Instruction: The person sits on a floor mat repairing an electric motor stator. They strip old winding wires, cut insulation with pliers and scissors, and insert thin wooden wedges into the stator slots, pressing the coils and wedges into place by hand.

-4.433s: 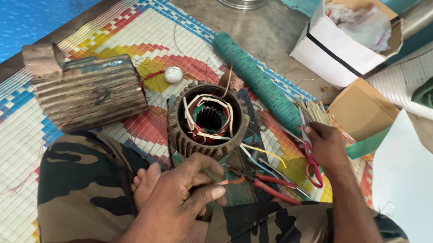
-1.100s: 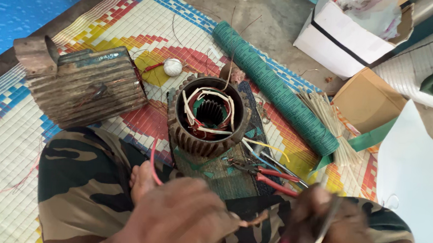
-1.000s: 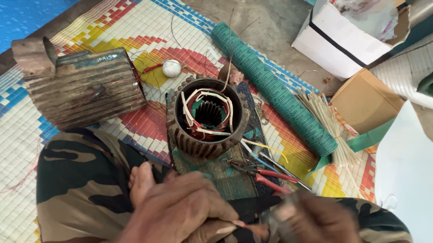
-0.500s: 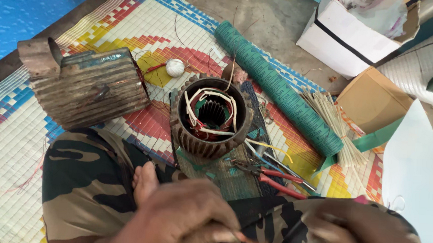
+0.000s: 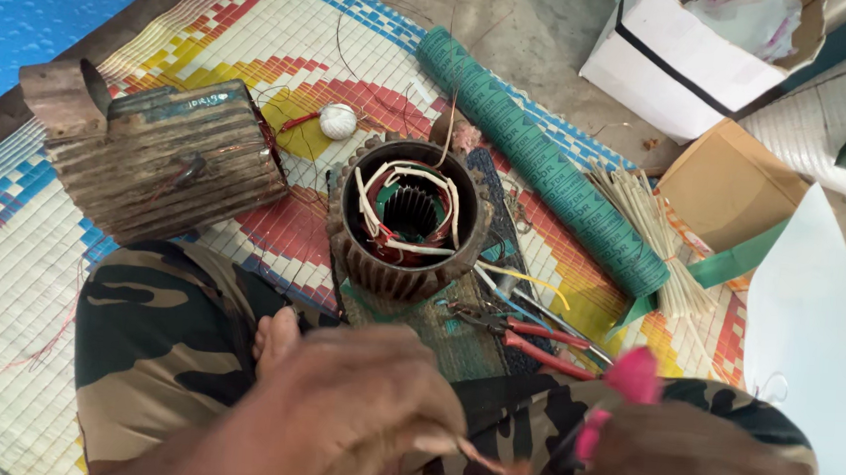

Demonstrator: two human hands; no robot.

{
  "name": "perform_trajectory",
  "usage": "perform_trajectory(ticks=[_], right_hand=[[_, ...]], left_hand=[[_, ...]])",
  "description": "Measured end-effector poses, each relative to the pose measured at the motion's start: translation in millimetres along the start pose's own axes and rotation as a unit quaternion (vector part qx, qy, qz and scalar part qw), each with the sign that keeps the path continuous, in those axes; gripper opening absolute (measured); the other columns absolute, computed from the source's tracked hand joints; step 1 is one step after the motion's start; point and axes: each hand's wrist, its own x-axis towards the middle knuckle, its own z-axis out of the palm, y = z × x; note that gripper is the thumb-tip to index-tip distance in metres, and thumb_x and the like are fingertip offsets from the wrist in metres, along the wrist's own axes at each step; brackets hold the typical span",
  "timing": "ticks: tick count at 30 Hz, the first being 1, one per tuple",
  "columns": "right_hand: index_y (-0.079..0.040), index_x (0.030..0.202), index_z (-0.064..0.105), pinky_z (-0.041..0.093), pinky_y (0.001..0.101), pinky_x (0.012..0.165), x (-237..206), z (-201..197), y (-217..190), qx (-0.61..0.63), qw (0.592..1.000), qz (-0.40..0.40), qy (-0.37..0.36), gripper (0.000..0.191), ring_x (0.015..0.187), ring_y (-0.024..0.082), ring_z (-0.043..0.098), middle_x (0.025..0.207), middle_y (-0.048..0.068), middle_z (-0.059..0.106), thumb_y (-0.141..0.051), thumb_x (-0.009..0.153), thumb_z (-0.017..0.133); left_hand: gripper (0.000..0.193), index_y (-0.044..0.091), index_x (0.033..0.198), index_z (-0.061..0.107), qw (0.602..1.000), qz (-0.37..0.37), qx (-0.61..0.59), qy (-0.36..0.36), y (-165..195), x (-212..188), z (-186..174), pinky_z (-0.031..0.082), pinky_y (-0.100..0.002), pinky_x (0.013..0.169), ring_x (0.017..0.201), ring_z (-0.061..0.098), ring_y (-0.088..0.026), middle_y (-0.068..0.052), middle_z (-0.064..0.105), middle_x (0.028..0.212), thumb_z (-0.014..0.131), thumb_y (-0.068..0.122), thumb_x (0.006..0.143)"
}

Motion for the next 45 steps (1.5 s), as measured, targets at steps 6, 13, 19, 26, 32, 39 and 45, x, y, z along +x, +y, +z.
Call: perform_trajectory(ticks=[6,13,19,26,32,39,45], right_hand=[[-0.01,0.085,0.069,0.054,0.0365,0.068,-33.1,34.6,1.4,-0.066,0.986,0.119,0.099,0.023,0.079,0.023,0.072,0.08,0.003,0.07,-0.027,0.078,0.082],[-0.012,0.09,0.072,0.054,0.0395,0.068,-54.5,25.3,12.4,-0.062,0.996,0.06,0.038,0.021,0.078,0.023,0.073,0.082,0.003,0.069,-0.029,0.082,0.079],[-0.011,0.088,0.069,0.056,0.0347,0.073,-34.3,17.5,-7.6,-0.075,0.976,0.184,0.09,0.018,0.08,0.021,0.075,0.084,0.002,0.073,-0.027,0.084,0.073],[-0.011,0.088,0.072,0.05,0.0354,0.067,-27.3,38.6,8.6,0.001,0.995,0.085,0.06,0.019,0.075,0.021,0.071,0.078,0.002,0.069,-0.03,0.088,0.075],[-0.012,0.104,0.078,0.058,0.0383,0.068,-35.8,11.4,9.1,0.093,0.892,0.442,0.012,0.029,0.073,0.023,0.072,0.085,0.005,0.076,-0.029,0.082,0.082],[-0.012,0.097,0.077,0.058,0.0272,0.061,-83.0,96.0,7.6,0.098,0.945,0.289,0.117,0.022,0.072,0.012,0.081,0.078,0.0,0.08,-0.032,0.091,0.08],[-0.006,0.089,0.077,0.056,0.0258,0.061,-92.2,70.8,10.9,0.149,0.937,0.279,0.15,0.027,0.068,0.01,0.079,0.075,0.001,0.078,-0.032,0.095,0.075]], left_hand=[[0.018,0.004,0.096,0.062,0.999,0.022,-0.019,-0.041,-12.3,3.1,2.9,0.05,-0.04,0.07,0.084,0.065,-0.028,-0.009,0.064,0.087,0.07,0.02,0.094],[0.018,0.005,0.097,0.063,0.997,0.022,-0.03,-0.075,-16.5,-0.8,2.0,0.052,-0.043,0.071,0.084,0.067,-0.03,-0.01,0.063,0.086,0.063,0.023,0.092],[0.034,0.006,0.103,0.064,0.997,0.022,-0.037,-0.058,-14.7,0.0,-6.3,0.052,-0.039,0.075,0.087,0.069,-0.029,-0.008,0.066,0.092,0.054,0.038,0.11],[0.057,0.005,0.104,0.06,0.981,0.021,-0.153,-0.116,-29.4,-2.1,8.5,0.05,-0.036,0.072,0.082,0.067,-0.028,-0.009,0.062,0.093,0.033,0.055,0.113],[0.016,0.007,0.099,0.061,0.999,0.012,0.039,-0.03,-12.8,-5.2,-4.9,0.051,-0.038,0.069,0.083,0.069,-0.026,-0.007,0.065,0.089,0.068,0.021,0.099],[0.021,0.005,0.099,0.058,0.994,0.054,0.085,-0.036,-17.6,-3.8,8.7,0.05,-0.039,0.067,0.082,0.067,-0.025,-0.007,0.061,0.088,0.072,0.016,0.088],[0.019,0.005,0.097,0.056,0.976,0.117,0.182,-0.012,-16.1,-10.4,11.0,0.051,-0.038,0.069,0.084,0.066,-0.023,-0.007,0.059,0.089,0.069,0.017,0.091]])
